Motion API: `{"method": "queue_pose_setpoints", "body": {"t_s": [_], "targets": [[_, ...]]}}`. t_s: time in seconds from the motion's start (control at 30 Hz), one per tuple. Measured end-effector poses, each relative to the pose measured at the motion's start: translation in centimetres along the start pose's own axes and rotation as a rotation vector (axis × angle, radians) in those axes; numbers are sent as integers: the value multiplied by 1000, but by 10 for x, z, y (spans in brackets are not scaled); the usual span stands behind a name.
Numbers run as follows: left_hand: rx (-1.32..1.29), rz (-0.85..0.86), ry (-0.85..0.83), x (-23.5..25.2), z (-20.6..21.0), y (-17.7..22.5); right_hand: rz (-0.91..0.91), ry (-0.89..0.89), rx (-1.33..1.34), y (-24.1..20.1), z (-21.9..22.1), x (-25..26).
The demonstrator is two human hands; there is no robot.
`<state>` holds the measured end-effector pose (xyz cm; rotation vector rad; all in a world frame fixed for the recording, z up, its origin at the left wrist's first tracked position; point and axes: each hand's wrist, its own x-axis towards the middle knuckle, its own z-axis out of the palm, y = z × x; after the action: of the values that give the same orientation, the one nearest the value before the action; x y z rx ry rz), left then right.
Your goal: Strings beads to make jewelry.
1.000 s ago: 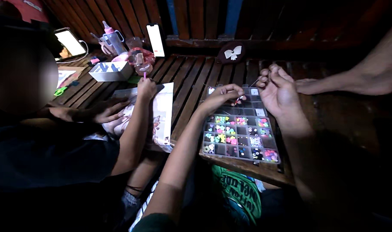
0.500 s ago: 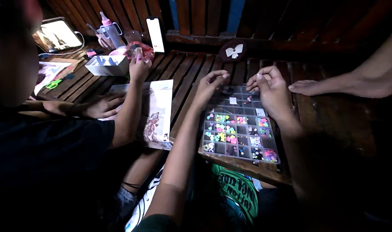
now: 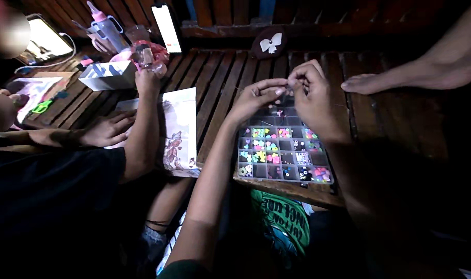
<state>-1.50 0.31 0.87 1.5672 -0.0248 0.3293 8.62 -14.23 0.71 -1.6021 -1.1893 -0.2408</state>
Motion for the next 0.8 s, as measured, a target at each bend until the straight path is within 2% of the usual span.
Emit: {"method": "queue_pose_setpoints", "body": {"t_s": [0.1,0.27,0.37,0.47,0.63,0.8], "targets": [[-24,9,16,-1,1,1,0,7,-79,-4,-2,0],[10,-12,52,-1,-1,0,121,-74,-76,-4,1,-2],[6,9,105,1,-8,-1,181,-262,-58,-3,0,-1],[-52,5,142,0,-11,2,146,-392,-26,-6,5,-5],[-99,3,158,-2,-10,4,104,-377,-62,-4,13,-9],[-128,77,233,-2,-16,3,103,-374,-54,-4,12,-8]]}}
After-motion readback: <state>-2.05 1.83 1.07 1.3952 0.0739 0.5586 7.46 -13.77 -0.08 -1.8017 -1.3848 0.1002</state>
